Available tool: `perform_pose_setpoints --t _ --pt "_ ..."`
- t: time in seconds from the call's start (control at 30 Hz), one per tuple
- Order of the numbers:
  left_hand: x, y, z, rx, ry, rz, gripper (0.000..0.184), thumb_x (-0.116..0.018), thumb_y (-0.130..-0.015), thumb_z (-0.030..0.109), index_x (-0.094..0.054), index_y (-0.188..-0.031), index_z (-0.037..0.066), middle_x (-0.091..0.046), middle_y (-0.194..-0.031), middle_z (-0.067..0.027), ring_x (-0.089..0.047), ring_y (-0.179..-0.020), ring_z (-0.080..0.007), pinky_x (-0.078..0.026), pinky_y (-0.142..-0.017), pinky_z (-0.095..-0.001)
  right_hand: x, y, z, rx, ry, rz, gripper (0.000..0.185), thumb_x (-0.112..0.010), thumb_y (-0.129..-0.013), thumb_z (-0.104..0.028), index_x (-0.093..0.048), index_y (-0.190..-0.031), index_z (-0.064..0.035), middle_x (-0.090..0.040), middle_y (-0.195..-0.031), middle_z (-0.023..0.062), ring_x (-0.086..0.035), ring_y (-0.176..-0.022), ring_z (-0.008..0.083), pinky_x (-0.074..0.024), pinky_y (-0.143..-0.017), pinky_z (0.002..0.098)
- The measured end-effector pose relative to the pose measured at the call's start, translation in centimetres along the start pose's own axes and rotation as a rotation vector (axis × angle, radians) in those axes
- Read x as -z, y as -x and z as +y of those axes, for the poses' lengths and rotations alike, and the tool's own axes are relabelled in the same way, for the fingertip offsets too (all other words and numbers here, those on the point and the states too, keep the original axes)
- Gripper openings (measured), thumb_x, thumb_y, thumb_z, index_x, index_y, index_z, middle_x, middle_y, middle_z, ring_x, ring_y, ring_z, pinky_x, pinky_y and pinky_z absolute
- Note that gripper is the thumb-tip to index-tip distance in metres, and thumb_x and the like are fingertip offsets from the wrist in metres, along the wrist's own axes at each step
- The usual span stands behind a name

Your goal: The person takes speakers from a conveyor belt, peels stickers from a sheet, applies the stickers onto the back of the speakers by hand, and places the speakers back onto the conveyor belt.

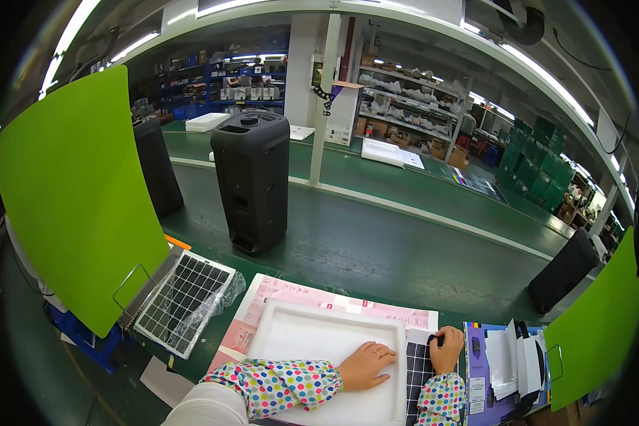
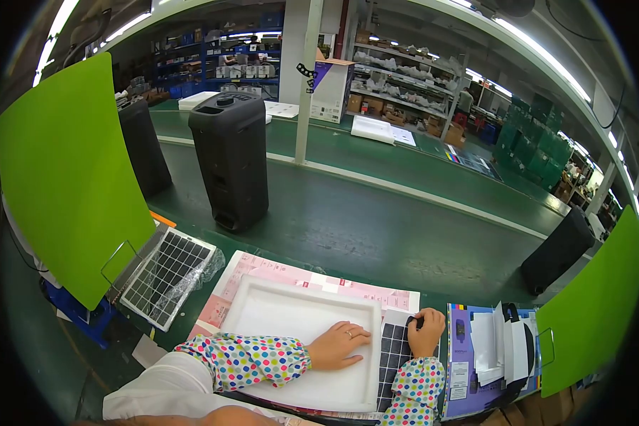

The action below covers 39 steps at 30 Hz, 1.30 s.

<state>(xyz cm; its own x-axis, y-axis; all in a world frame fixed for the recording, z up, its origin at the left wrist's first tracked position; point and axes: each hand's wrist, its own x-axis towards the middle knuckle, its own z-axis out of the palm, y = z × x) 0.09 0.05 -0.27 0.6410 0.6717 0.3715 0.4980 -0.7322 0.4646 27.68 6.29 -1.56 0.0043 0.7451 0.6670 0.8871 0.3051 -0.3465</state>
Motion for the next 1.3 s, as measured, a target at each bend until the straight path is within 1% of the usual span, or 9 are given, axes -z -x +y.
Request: perform_pose_setpoints --t 0.13,0.33,0.43,0.53,0.73,0.83,1.13,1.23,1.3 --pt "-0.1 0.0 -0.1 -0.001 0.006 0.002 0.046 -0.064 -0.091 0.029 -0.054 -0.131 0.007 -0.054 -0.136 -0.0119 -0.046 -0.131 -0.0317 -0.03 -0.114 -0.0488 0.1 0.0 -0.2 -0.001 0.005 -0.007 0.017 -0.066 -0.072 -0.005 -0.058 -0.086 -0.0077 -0.06 -0.098 0.0087 -0.054 -0.104 0.0322 -0.0396 -0.093 0.0448" --pt "-0.3 0.1 -0.3 -0.004 -0.001 0.011 0.045 -0.064 -0.091 0.028 -0.054 -0.13 0.007 -0.053 -0.137 -0.0117 -0.045 -0.131 -0.0313 -0.03 -0.115 -0.0485 0.0 0.1 0.1 -0.027 0.007 -0.011 0.017 -0.066 -0.07 -0.007 -0.057 -0.085 -0.0074 -0.058 -0.094 0.009 -0.053 -0.101 0.0325 -0.0396 -0.091 0.0444" --pt "-0.3 0.1 -0.3 -0.004 -0.008 0.008 0.045 -0.064 -0.091 0.028 -0.054 -0.13 0.007 -0.053 -0.137 -0.0116 -0.045 -0.131 -0.031 -0.03 -0.114 -0.0484 0.1 -0.1 -0.2 0.005 0.059 0.064 0.016 -0.066 -0.07 -0.007 -0.057 -0.083 -0.0075 -0.057 -0.093 0.0095 -0.053 -0.099 0.032 -0.0397 -0.089 0.0436" --pt "-0.3 0.1 -0.3 -0.007 -0.009 0.005 0.045 -0.064 -0.091 0.028 -0.054 -0.13 0.007 -0.053 -0.137 -0.0116 -0.046 -0.131 -0.0309 -0.031 -0.114 -0.0482 0.4 -0.2 -0.7 0.002 0.05 0.032 0.014 -0.065 -0.07 -0.007 -0.057 -0.082 -0.0078 -0.057 -0.092 0.0092 -0.053 -0.097 0.0313 -0.0398 -0.087 0.0436" --pt "-0.5 0.1 -0.4 -0.012 -0.012 0.006 0.046 -0.065 -0.091 0.029 -0.055 -0.13 0.007 -0.053 -0.136 -0.0118 -0.046 -0.131 -0.0311 -0.031 -0.113 -0.0481 0.1 0.2 -0.1 -0.071 -0.018 -0.066 0.014 -0.065 -0.072 -0.007 -0.056 -0.082 -0.0066 -0.057 -0.088 0.0086 -0.055 -0.089 0.0313 -0.0411 -0.082 0.0433" --pt "-0.4 0.0 -0.3 -0.004 -0.015 -0.001 0.046 -0.065 -0.091 0.028 -0.055 -0.13 0.007 -0.054 -0.136 -0.0121 -0.046 -0.131 -0.0312 -0.031 -0.113 -0.0482 0.0 0.3 0.3 -0.088 -0.073 -0.063 0.012 -0.063 -0.072 -0.006 -0.055 -0.082 -0.0055 -0.057 -0.088 0.0098 -0.054 -0.088 0.0319 -0.0418 -0.081 0.043" --pt "-0.3 0.0 -0.2 -0.008 -0.005 0.008 0.046 -0.065 -0.091 0.027 -0.055 -0.13 0.006 -0.054 -0.136 -0.0125 -0.046 -0.13 -0.0313 -0.031 -0.113 -0.0478 0.4 0.1 0.2 -0.128 -0.215 -0.048 0.005 -0.05 -0.076 0.0 -0.052 -0.081 -0.0013 -0.055 -0.084 0.0134 -0.054 -0.081 0.0331 -0.0433 -0.076 0.041" --pt "-0.4 0.0 -0.3 -0.008 0.0 0.01 0.046 -0.065 -0.091 0.027 -0.055 -0.13 0.006 -0.054 -0.136 -0.0125 -0.046 -0.13 -0.0312 -0.031 -0.113 -0.0475 0.1 0.2 0.7 -0.201 -0.325 -0.045 0.005 -0.049 -0.077 0.0 -0.051 -0.081 -0.0003 -0.055 -0.084 0.0138 -0.054 -0.081 0.0323 -0.0446 -0.077 0.0395" --pt "-0.4 0.0 -0.3 -0.008 0.002 0.008 0.045 -0.065 -0.091 0.027 -0.055 -0.13 0.006 -0.054 -0.136 -0.0125 -0.046 -0.13 -0.0312 -0.031 -0.114 -0.0475 0.0 0.2 0.6 -0.204 -0.348 -0.023 0.005 -0.048 -0.078 0.001 -0.05 -0.082 0.0 -0.055 -0.086 0.0142 -0.055 -0.082 0.0321 -0.0454 -0.078 0.0389"
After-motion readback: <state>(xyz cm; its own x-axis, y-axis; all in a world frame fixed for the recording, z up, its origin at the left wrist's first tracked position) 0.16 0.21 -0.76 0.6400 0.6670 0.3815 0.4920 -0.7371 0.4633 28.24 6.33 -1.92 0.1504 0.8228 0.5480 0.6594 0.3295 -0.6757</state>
